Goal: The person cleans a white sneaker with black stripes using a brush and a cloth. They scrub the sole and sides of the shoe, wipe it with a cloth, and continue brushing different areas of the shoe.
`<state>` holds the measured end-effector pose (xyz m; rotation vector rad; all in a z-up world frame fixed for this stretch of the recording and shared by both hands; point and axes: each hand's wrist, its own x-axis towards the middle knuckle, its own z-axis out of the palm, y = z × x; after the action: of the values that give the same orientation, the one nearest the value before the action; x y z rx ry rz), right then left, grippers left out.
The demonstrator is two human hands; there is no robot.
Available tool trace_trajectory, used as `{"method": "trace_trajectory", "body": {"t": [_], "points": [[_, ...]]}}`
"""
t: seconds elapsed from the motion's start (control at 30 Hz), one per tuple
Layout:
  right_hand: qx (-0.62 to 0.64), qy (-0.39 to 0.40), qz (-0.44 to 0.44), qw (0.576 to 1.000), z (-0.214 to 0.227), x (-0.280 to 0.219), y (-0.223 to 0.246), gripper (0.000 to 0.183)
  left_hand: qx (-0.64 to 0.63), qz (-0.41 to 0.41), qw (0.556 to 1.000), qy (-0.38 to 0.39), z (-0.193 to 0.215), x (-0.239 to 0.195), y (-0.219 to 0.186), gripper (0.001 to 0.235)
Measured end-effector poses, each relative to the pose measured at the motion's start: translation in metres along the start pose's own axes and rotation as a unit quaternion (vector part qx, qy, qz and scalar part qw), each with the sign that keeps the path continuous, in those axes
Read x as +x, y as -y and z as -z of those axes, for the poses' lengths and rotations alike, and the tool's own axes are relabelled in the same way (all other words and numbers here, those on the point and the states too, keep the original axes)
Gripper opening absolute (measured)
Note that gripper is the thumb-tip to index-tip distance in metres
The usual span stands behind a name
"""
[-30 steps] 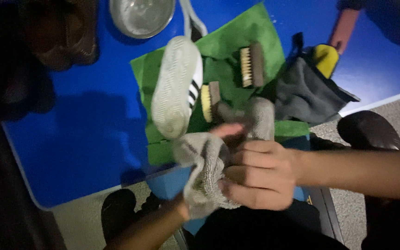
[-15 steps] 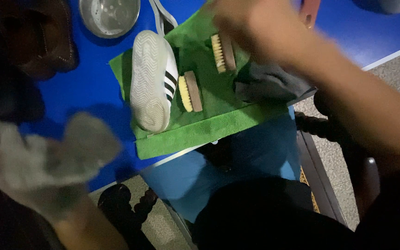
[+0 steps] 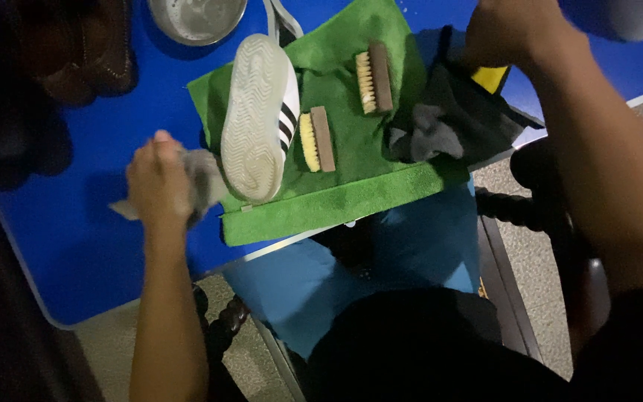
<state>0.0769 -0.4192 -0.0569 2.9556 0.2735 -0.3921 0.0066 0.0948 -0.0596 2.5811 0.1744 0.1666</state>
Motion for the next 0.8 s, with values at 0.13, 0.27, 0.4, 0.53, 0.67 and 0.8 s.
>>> {"method": "trace_trajectory", "body": {"t": [0.13,0.27,0.4,0.53,0.67,0.8], "points": [[-0.036,0.079,-0.059,0.994,0.008,-0.015,0.034,0.049,0.089,-0.214,0.972,-0.032,0.006,-0.019,-0.031,0.045],[-0.064,0.144,-0.072,0.985,0.003,-0.004,0.041,0.052,0.153,-0.186,0.970,0.013,0.018,-0.037,-0.068,0.082],[-0.003,0.110,-0.125,0.986,0.011,-0.009,0.040,0.048,0.139,-0.165,0.976,-0.024,0.009,-0.051,-0.082,0.089],[0.075,-0.060,-0.071,0.993,-0.007,-0.019,-0.003,0.031,0.179,-0.151,0.972,-0.007,0.003,-0.051,-0.094,0.097],[0.169,-0.101,-0.079,0.977,-0.009,-0.030,-0.013,0.032,0.149,-0.149,0.978,-0.011,-0.005,-0.055,-0.100,0.094],[0.236,-0.130,-0.080,0.960,-0.009,-0.037,-0.022,0.033,0.125,-0.189,0.971,-0.074,-0.013,-0.054,-0.100,0.084]]}}
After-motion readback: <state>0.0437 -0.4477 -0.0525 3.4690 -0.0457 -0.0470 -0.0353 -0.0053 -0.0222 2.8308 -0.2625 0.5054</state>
